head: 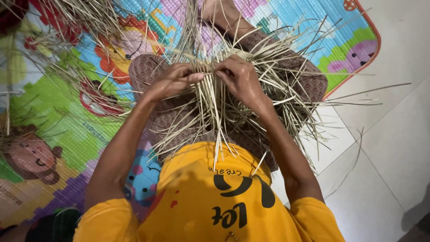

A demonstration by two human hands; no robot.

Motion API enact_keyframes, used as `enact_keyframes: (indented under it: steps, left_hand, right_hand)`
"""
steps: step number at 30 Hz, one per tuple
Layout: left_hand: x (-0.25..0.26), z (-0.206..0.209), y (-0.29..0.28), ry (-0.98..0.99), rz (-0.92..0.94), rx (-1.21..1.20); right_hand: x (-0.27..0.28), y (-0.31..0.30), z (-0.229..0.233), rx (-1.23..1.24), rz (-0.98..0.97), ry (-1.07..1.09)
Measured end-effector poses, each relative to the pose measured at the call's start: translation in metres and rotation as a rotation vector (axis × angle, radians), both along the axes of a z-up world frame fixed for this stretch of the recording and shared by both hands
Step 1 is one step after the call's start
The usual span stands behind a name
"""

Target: The person is weaving a basket by hand using dried straw strands, carefully interlacing them to build the structure.

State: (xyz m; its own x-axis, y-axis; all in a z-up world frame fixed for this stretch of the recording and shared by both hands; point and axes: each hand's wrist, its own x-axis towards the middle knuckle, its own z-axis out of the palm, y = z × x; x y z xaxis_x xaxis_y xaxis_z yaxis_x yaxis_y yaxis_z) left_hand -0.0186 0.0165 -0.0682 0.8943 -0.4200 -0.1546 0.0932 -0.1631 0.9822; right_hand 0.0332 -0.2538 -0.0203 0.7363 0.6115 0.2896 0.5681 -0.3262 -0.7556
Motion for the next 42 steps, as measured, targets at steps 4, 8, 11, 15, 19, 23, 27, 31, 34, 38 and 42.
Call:
enact_keyframes:
  steps: [4, 8, 11, 15, 19, 23, 27, 31, 34, 38, 42]
  left_hand:
    - [0.008, 0.001, 0.003, 0.06, -0.008, 0.064]
    - [0.01, 0.034, -0.015, 0.072, 0.0, -0.012]
    - [0.013, 0.048, -0.023, 0.067, 0.015, -0.019]
    - [0.015, 0.066, -0.031, 0.275, 0.007, -0.143]
    - [0.026, 0.031, -0.031, -0.143, -0.019, -0.065]
    - [0.022, 0.04, -0.025, -0.147, -0.032, 0.006]
    - [0.03, 0.02, -0.032, -0.003, -0.048, -0.214]
    - [0.017, 0.062, -0.038, -0.095, -0.008, 0.097]
    - [0.016, 0.045, -0.04, -0.152, -0.002, 0.061]
    - [0.019, 0.012, -0.042, -0.079, 0.086, 0.005]
    - [0.015, 0.064, -0.05, -0.179, 0.059, 0.047]
  right_hand:
    - [0.001, 0.0, 0.002, 0.026, 0.006, 0.015]
    - [-0.003, -0.003, 0.007, 0.038, -0.021, 0.036]
    - [-0.001, -0.003, 0.005, 0.061, -0.019, 0.042]
    - [0.003, -0.002, 0.001, 0.06, 0.004, 0.023]
    - [0.003, -0.002, -0.008, -0.029, 0.003, -0.097]
    - [-0.004, -0.006, -0.023, -0.033, -0.035, -0.156]
    - [-0.002, -0.008, -0.05, 0.065, -0.078, -0.095]
    - [0.0, -0.003, -0.01, 0.148, -0.092, 0.007]
    - [0.004, -0.002, -0.011, 0.149, -0.067, -0.01]
    - [0.0, -0.006, -0.009, -0.002, -0.061, -0.07]
    - [-0.009, 0.003, 0.021, -0.106, -0.087, -0.166]
